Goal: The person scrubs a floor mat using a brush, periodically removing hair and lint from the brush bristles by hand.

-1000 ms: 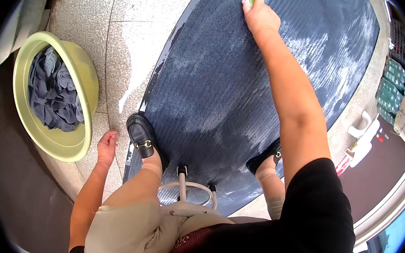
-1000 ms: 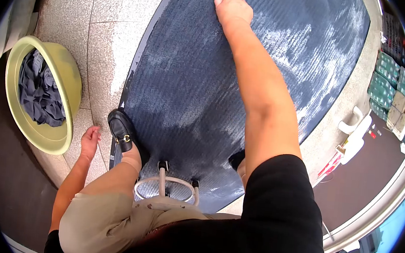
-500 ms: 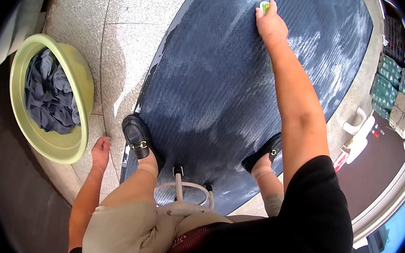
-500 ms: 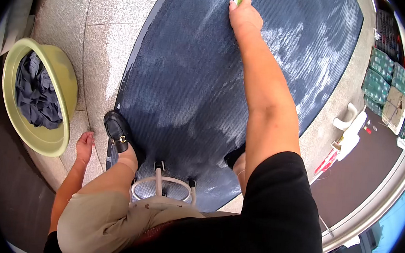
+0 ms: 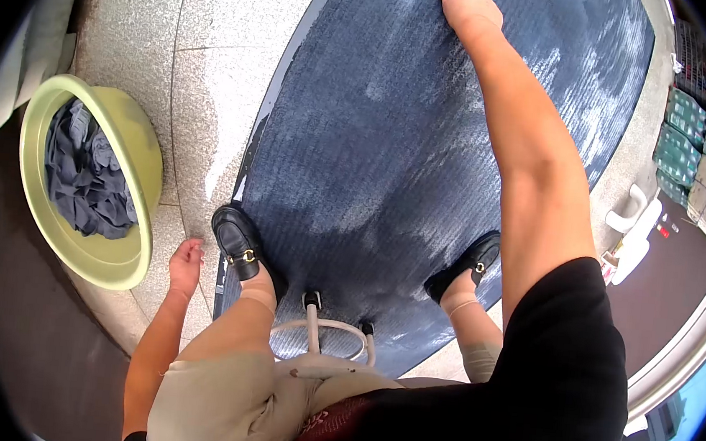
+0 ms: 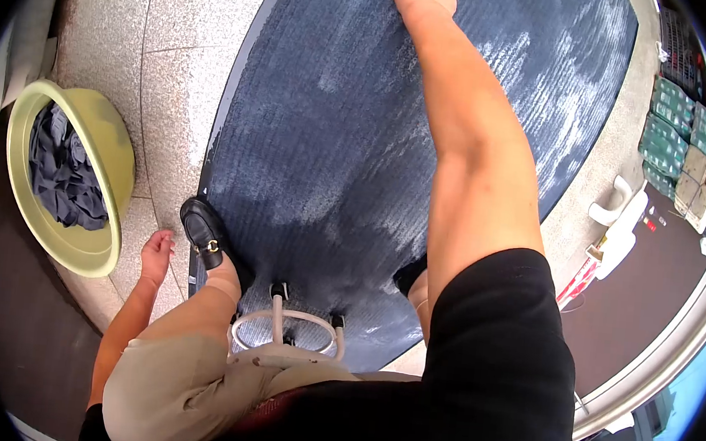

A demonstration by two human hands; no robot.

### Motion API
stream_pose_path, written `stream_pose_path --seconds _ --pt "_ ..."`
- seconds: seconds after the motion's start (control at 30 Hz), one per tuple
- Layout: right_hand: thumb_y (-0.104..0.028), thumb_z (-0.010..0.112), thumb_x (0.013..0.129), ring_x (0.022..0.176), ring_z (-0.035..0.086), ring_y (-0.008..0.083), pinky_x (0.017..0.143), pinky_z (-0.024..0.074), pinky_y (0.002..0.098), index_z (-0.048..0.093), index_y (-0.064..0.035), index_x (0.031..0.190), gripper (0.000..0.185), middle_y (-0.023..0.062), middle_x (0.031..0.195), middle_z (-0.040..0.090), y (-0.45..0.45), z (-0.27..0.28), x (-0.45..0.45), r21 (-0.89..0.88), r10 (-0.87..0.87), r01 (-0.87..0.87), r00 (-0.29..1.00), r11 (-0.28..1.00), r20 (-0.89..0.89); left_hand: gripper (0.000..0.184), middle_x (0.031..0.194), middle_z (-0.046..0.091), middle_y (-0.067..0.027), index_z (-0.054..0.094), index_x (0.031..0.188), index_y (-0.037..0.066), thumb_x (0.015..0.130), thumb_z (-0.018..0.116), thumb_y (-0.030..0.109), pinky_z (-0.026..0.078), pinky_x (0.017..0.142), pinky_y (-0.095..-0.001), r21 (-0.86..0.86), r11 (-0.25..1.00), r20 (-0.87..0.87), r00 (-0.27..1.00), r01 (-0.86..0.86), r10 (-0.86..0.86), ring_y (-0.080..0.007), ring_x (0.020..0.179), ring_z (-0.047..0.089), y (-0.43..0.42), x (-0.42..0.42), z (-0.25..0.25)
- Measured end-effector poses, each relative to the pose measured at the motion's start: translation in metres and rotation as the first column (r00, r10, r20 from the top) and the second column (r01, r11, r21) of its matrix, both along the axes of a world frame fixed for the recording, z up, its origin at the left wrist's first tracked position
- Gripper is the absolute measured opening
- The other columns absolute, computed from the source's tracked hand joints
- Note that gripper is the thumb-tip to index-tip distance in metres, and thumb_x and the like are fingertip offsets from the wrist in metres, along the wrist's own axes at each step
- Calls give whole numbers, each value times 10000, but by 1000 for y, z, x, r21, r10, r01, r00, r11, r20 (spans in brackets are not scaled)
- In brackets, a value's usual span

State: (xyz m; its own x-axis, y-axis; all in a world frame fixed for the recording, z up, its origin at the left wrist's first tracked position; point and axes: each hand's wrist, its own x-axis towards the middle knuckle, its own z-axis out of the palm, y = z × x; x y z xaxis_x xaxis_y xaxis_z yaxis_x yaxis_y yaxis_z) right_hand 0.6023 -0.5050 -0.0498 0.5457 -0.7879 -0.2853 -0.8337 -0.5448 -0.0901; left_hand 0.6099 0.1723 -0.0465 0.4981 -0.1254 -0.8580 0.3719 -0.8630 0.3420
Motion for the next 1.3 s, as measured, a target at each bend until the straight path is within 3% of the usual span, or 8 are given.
stream_pose_path --seconds 0.2,0.3,0.47,0.6,0.77,0.9,1.07,1.3 --pt "-457 530 913 812 670 363 766 535 433 320 -255 1456 617 211 952 647 122 0 -109 205 107 -93 993 974 -54 203 918 624 -39 620 1090 27 961 489 112 493 641 -236 -37 998 3 999 44 -44 -101 782 570 -7 -2 -3" --pt "-498 603 861 624 657 302 604 552 438 280 -370 1467 698 155 769 583 147 12 -165 195 397 -363 901 911 -176 202 915 619 -36 625 1084 34 959 481 100 492 645 -234 -31 998 -1 999 47 -47 -102 776 565 -7 2 0" --pt "-510 432 940 998 640 365 862 488 449 288 -199 1455 618 211 1074 661 -6 -3 -81 32 -61 63 997 998 -47 168 786 595 -29 631 1051 45 958 498 88 475 606 -234 -3 999 44 998 43 -43 -89 653 524 12 12 1" --pt "-518 422 935 1043 625 365 886 478 447 273 -153 1455 653 207 1100 658 1 -13 -77 19 -222 222 975 975 7 174 785 593 -30 619 1077 49 959 501 96 457 609 -231 28 999 52 998 35 -36 -89 641 512 9 21 0" --pt "-487 541 901 866 659 392 775 525 475 261 -259 1476 679 251 954 645 129 20 -180 313 221 -152 955 938 -199 193 819 595 -28 614 1100 44 959 495 102 463 632 -221 59 995 -19 997 74 -73 -92 691 525 -6 21 6" --pt "-497 510 915 881 658 389 781 518 472 278 -255 1469 648 245 983 649 76 2 -186 173 125 -91 973 981 -193 191 831 605 -39 616 1087 40 956 488 93 479 628 -232 32 991 6 991 130 -131 -99 711 547 34 20 6" --pt "-477 457 932 961 644 383 843 494 456 263 -121 1459 665 237 1042 661 -9 -14 -135 -54 -275 272 959 961 -62 190 839 612 -45 621 1077 41 953 490 98 488 621 -241 85 991 63 992 108 -113 -106 721 560 43 29 2" --pt "-467 498 923 857 662 394 779 517 487 239 -176 1479 679 246 929 665 114 3 -204 196 -75 113 978 974 -194 203 829 606 -48 611 1092 30 958 484 114 472 602 -239 46 994 8 995 98 -99 -106 701 542 43 23 -6"
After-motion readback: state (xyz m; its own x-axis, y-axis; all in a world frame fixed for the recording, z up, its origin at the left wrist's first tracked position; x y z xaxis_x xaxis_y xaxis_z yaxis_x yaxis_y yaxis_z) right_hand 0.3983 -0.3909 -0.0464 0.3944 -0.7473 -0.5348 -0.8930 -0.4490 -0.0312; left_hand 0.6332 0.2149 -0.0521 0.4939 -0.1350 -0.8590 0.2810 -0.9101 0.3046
